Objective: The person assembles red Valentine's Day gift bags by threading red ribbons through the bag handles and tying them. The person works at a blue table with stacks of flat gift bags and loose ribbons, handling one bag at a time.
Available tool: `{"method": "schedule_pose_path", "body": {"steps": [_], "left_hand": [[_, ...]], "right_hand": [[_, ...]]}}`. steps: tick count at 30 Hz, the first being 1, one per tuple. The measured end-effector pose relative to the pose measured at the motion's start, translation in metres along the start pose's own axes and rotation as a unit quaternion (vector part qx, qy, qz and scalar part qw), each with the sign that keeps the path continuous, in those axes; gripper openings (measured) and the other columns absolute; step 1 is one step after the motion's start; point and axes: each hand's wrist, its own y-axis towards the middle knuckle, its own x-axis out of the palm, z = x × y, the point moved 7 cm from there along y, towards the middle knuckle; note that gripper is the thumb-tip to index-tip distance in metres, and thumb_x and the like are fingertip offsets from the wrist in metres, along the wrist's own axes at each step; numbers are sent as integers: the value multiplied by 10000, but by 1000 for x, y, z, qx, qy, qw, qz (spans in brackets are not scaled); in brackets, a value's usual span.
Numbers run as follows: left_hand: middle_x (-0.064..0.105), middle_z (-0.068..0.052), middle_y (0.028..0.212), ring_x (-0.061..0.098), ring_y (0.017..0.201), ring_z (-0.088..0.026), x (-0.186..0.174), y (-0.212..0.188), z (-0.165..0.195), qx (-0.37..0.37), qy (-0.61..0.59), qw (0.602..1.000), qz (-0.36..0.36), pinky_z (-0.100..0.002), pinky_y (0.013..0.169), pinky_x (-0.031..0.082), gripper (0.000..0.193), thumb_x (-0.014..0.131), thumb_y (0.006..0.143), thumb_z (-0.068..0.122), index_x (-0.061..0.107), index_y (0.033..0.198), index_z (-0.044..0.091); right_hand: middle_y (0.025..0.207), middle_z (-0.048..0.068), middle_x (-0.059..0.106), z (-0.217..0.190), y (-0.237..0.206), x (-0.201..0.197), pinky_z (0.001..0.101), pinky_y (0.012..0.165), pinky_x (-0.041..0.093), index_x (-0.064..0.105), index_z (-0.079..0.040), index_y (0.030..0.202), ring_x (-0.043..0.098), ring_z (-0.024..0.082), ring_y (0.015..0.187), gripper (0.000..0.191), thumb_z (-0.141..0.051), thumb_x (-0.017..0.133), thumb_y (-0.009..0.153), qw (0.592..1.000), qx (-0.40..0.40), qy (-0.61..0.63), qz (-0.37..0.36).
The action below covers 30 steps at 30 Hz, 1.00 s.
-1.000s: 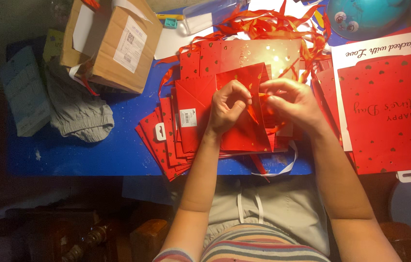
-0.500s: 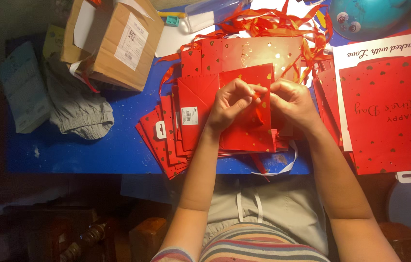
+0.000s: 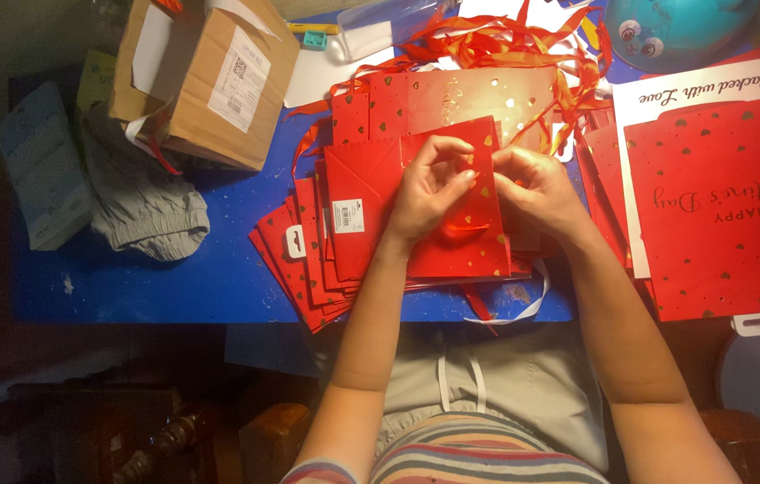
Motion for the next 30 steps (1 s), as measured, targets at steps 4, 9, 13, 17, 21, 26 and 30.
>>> {"method": "schedule_pose_path", "body": {"steps": [4,9,13,17,21,26,30], "left_hand": [[630,-8,970,522,735,-89,8,-4,21,77,276,955,79,-251,647,445,304,808,890,163,643,1125,64],[638,-43,926,669,824,-219,24,-13,49,190,487,841,142,-348,707,541,345,813,890,364,617,978,94],[640,-50,848,645,812,-276,21,-9,47,156,504,839,130,-393,722,519,335,798,905,375,623,862,92],[648,-42,828,628,816,-262,19,-10,45,157,479,856,115,-386,728,513,275,780,908,298,638,817,80],[703,-33,820,660,773,-179,5,-9,34,96,374,910,148,-322,692,537,221,730,957,228,639,836,66],[741,-38,808,690,753,-106,-4,-8,28,54,264,944,189,-277,711,556,239,681,1031,236,627,888,52],[713,-51,867,712,814,-149,8,-9,41,108,355,915,159,-297,747,561,260,786,910,241,633,974,41]], "right_hand": [[1023,25,717,1,-1,-3,260,876,525,682,16,1154,636,72,980,191,-67,650,985,999,-6,-48,11],[1037,26,707,4,-1,-7,265,877,526,669,19,1176,628,78,994,222,-84,658,980,998,-9,-51,28],[1036,25,717,7,-2,-7,261,871,530,677,23,1183,651,83,986,213,-72,650,993,998,7,-57,30],[1037,26,721,6,-3,-6,248,862,539,681,21,1198,660,70,971,213,-69,654,1007,999,30,-4,25],[1063,33,725,-1,-2,-3,254,859,537,695,18,1220,649,74,978,239,-69,670,999,999,36,-4,10],[1102,46,737,-7,-2,-1,269,916,543,692,19,1215,668,91,1034,243,-60,672,987,1000,20,-5,6],[1107,61,729,-4,-1,-3,277,922,537,682,30,1219,656,98,1045,251,-49,681,980,999,7,-38,17]]}}
